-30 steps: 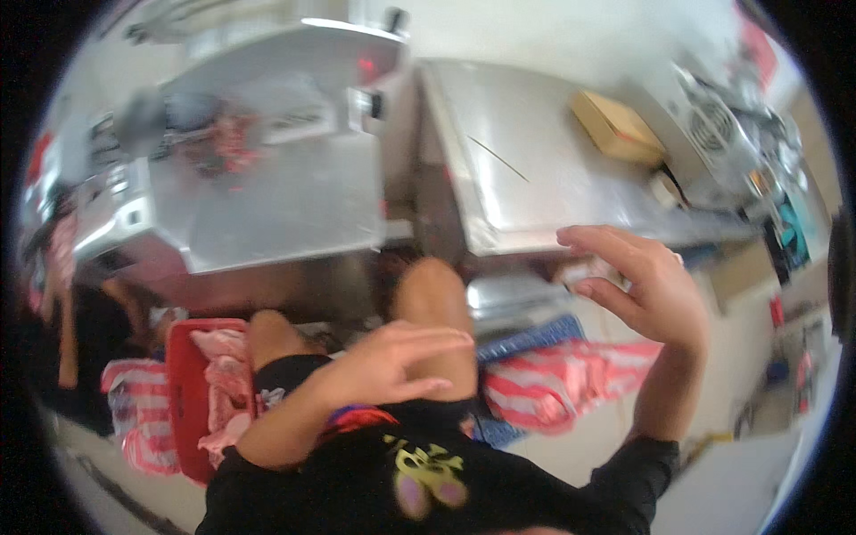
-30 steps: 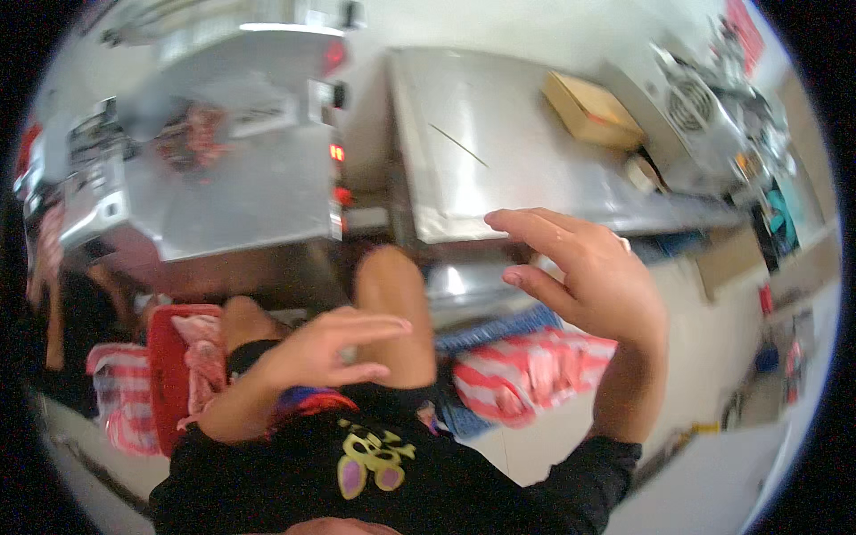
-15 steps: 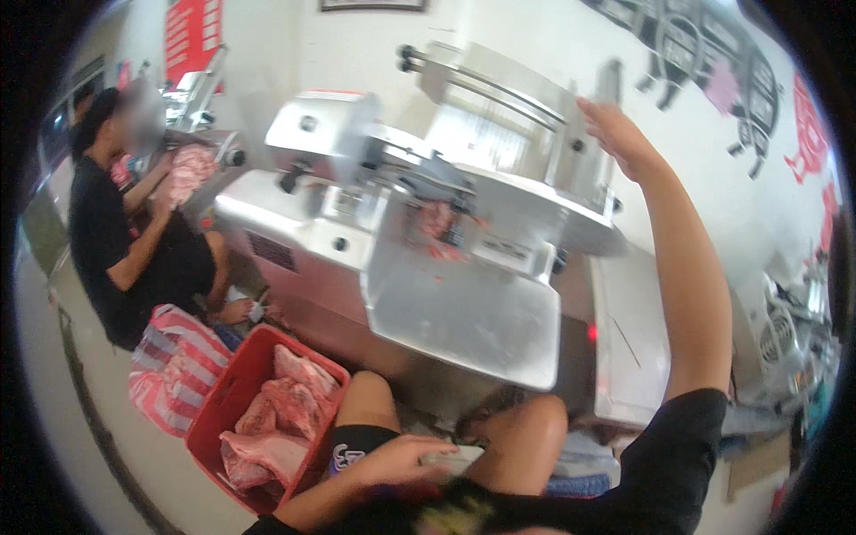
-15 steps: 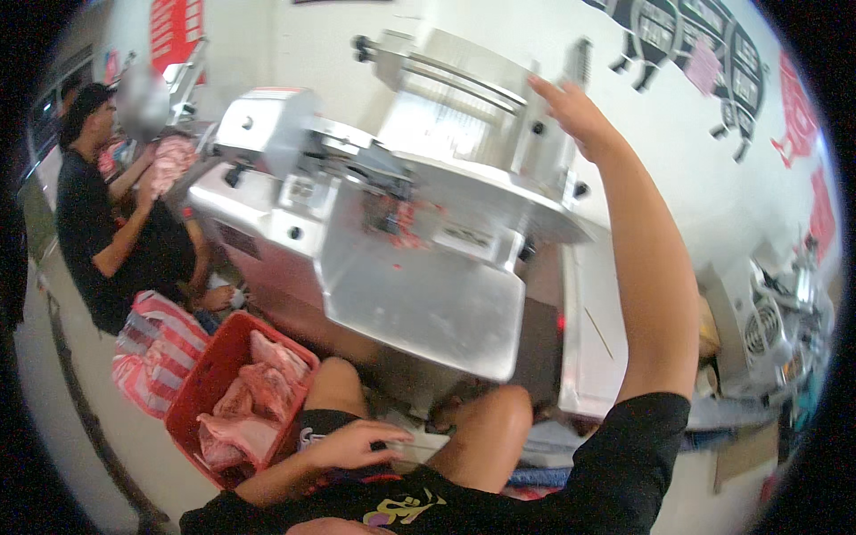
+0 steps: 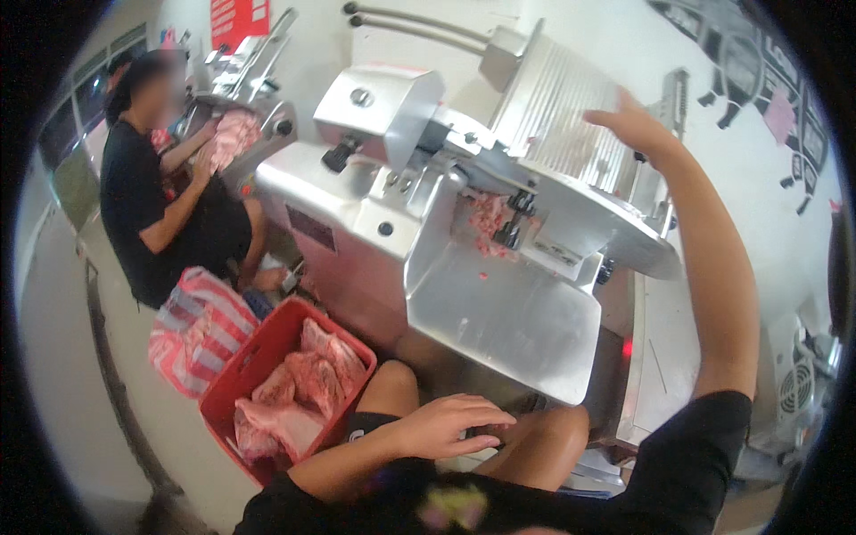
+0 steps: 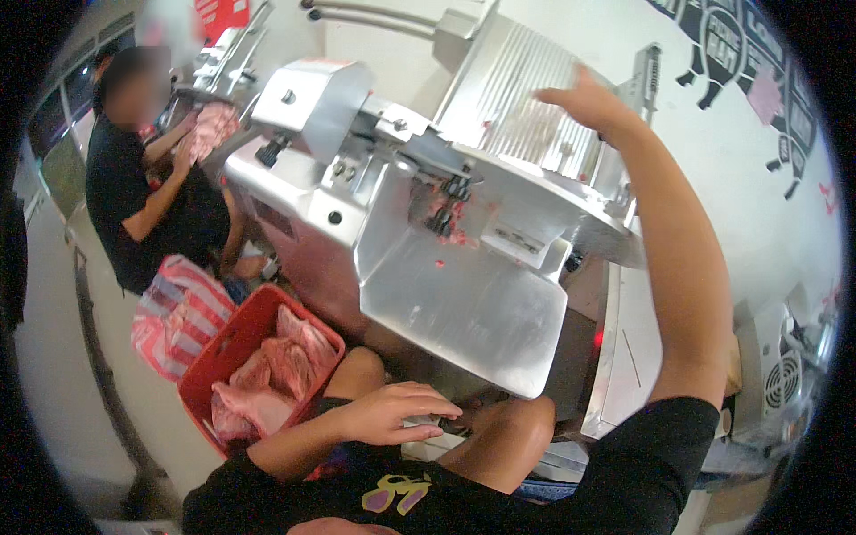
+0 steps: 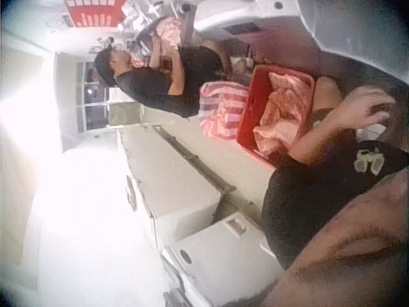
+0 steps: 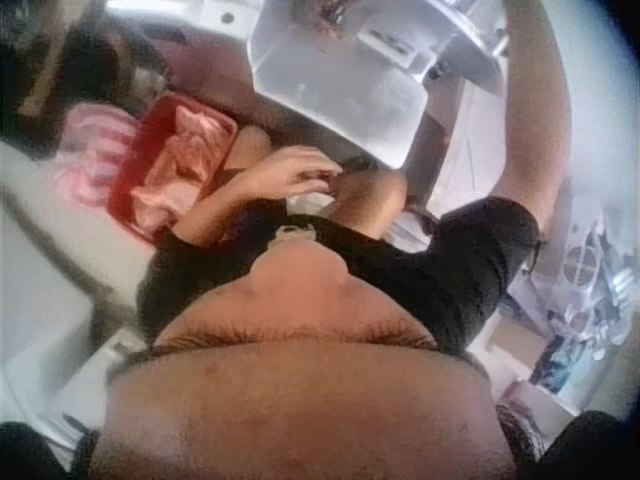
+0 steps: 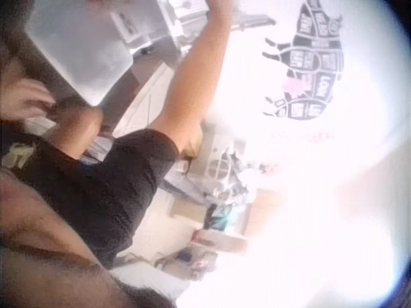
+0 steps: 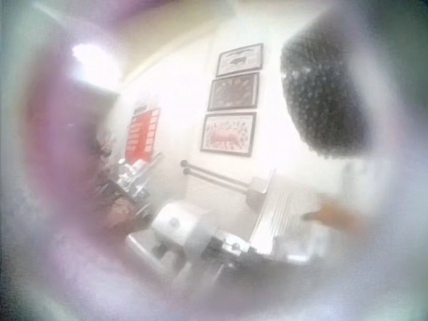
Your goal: The person sits on a low stool and operates a meat slicer to cut large pieces of raw meat. They retrieve meat from a red crate, place it on the slicer carriage, and push it through the blade to produce thin slices, which they collect by hand.
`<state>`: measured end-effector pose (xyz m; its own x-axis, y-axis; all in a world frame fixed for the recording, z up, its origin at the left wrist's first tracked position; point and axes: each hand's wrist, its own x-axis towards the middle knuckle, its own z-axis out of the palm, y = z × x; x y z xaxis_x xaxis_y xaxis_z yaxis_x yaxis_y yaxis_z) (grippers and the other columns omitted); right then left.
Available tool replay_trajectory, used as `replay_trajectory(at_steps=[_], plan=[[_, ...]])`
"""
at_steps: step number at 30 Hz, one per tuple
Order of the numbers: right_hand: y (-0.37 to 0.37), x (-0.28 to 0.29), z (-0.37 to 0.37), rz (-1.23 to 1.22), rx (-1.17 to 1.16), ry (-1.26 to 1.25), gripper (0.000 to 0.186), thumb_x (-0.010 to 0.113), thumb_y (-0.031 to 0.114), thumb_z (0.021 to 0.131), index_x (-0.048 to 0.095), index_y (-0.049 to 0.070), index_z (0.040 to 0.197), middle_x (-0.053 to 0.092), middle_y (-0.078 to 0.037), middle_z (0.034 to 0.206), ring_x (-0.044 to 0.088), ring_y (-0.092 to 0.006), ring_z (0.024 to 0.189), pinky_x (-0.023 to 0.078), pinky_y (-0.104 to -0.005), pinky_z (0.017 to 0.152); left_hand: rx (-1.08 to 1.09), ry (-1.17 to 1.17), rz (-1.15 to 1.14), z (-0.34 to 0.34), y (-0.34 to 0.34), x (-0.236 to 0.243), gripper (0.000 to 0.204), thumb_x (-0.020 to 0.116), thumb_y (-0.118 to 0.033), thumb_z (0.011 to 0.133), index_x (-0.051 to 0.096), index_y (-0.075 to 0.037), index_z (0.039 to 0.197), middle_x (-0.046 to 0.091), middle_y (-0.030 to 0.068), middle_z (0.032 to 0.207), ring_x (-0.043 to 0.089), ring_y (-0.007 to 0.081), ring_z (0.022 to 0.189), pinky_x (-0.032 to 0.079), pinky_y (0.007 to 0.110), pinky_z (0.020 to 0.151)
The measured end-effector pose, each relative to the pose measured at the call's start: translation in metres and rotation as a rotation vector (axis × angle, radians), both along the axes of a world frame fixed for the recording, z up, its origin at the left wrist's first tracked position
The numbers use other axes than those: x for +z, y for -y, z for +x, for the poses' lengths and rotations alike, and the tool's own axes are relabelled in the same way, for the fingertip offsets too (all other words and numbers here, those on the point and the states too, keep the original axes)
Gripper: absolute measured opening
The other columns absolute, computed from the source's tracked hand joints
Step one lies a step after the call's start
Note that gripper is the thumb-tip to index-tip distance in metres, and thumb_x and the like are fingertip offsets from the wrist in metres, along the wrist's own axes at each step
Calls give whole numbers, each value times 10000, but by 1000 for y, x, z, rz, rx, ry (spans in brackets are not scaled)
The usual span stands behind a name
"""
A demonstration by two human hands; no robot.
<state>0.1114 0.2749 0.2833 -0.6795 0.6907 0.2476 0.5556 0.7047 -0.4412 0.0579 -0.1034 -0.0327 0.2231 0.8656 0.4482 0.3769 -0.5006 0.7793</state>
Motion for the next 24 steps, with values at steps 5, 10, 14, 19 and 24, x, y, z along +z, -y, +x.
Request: replay_trajectory(at_steps=[5, 10, 14, 19, 24], plan=[[-3, -45, 44, -292, -221, -254, 723, 644, 297, 964, 272, 58, 1536, 473, -224, 1355, 561, -289, 1132, 456, -486, 928, 70, 214, -157, -1, 22, -35, 324, 670, -182, 988, 656, -26, 1271, 712, 154, 1125, 697, 303, 1022, 541, 402, 910], [-67, -71, 57, -635, -126, -578, 138, 562, 170, 1003, 487, 143, 1116, 472, -9, 764, 414, -118, 554, 373, -316, 502, 237, 126, -243, -4, 43, -62, 310, 654, -186, 995, 664, -25, 1259, 724, 132, 1080, 701, 301, 1021, 538, 387, 915], [-74, -83, 53, -736, -54, -714, 93, 561, 165, 999, 480, 191, 960, 399, 32, 689, 332, -111, 518, 323, -312, 496, 331, 93, -279, -11, 39, -29, 317, 665, -191, 987, 660, -36, 1263, 727, 132, 1070, 705, 288, 1004, 538, 384, 912], [-68, -91, 71, -633, -57, -789, 360, 549, 99, 1002, 449, 62, 1345, 480, -23, 857, 445, -131, 671, 433, -336, 552, 491, 93, -10, -29, -9, 29, 347, 651, -66, 929, 629, 14, 1266, 701, 112, 1091, 671, 226, 1037, 513, 349, 948], [4, -48, 95, -514, 119, -592, 779, 607, 331, 1027, 210, -38, 1587, 241, -276, 1634, 393, -433, 1435, 338, -525, 1215, 642, 52, 278, -22, -41, 56, 346, 699, -78, 876, 640, -4, 1210, 680, 145, 1046, 651, 291, 974, 511, 399, 908]])
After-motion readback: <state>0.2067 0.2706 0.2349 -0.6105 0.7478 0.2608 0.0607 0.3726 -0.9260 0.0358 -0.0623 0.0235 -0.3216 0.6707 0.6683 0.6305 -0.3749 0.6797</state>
